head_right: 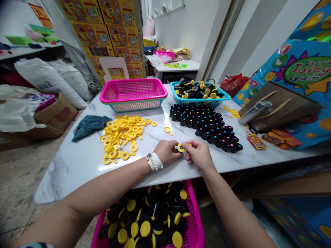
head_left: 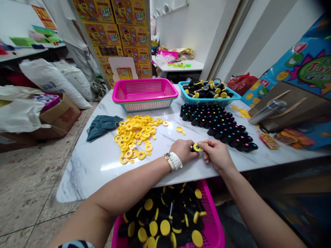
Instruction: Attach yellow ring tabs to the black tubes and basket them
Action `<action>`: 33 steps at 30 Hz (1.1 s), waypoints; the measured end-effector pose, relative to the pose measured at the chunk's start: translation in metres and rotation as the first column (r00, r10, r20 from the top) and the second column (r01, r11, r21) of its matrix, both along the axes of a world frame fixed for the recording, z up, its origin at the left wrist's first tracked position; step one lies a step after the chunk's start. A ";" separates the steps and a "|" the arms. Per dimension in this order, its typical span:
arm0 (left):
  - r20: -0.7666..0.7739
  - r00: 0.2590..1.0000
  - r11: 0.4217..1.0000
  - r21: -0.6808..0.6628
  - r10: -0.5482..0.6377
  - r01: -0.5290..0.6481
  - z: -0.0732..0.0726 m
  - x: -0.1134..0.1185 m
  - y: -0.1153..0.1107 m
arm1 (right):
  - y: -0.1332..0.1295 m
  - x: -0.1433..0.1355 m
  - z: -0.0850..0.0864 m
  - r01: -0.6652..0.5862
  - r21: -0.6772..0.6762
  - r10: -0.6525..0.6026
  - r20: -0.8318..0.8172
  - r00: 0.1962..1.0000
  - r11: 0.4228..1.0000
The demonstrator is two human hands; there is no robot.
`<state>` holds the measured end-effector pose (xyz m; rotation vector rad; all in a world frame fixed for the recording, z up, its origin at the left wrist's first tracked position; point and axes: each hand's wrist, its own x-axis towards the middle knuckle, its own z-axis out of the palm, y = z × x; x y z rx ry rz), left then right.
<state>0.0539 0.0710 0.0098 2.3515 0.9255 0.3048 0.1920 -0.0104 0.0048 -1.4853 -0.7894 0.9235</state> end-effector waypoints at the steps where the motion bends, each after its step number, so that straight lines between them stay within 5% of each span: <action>1: 0.004 1.000 1.000 -0.001 -0.001 0.001 -0.001 0.000 0.000 | 0.000 0.000 0.000 -0.008 0.001 0.008 0.018 1.000 1.000; 9: 0.073 0.997 0.998 -0.055 -0.035 0.039 0.007 -0.004 0.000 | -0.003 -0.003 -0.001 -0.039 -0.011 0.039 0.053 0.998 0.999; 14: 0.153 0.988 0.874 -0.478 -0.008 0.081 0.008 0.001 0.007 | -0.008 -0.002 -0.003 -0.100 -0.047 0.104 0.090 0.990 0.994; 17: 0.163 0.986 0.806 -0.587 0.029 0.073 0.005 0.006 0.008 | -0.008 0.001 -0.009 -0.112 -0.032 0.115 0.148 0.982 0.993; 20: 0.177 0.984 0.871 -0.488 0.034 0.057 0.005 0.003 0.002 | -0.007 0.003 -0.013 -0.146 -0.046 0.151 0.120 0.981 0.988; 24: 0.249 0.968 0.990 -0.128 -0.018 0.051 0.002 -0.004 -0.004 | -0.005 0.002 -0.012 -0.100 -0.049 0.104 0.091 0.990 0.994; 29: 0.247 0.964 0.995 0.049 -0.099 0.090 -0.003 -0.004 0.003 | -0.015 0.009 -0.002 -0.074 0.047 0.083 -0.220 0.972 0.996; 33: 0.200 0.968 0.988 0.056 -0.150 0.142 -0.001 -0.003 0.007 | -0.013 0.031 0.003 -0.225 0.013 0.216 -0.334 0.918 0.974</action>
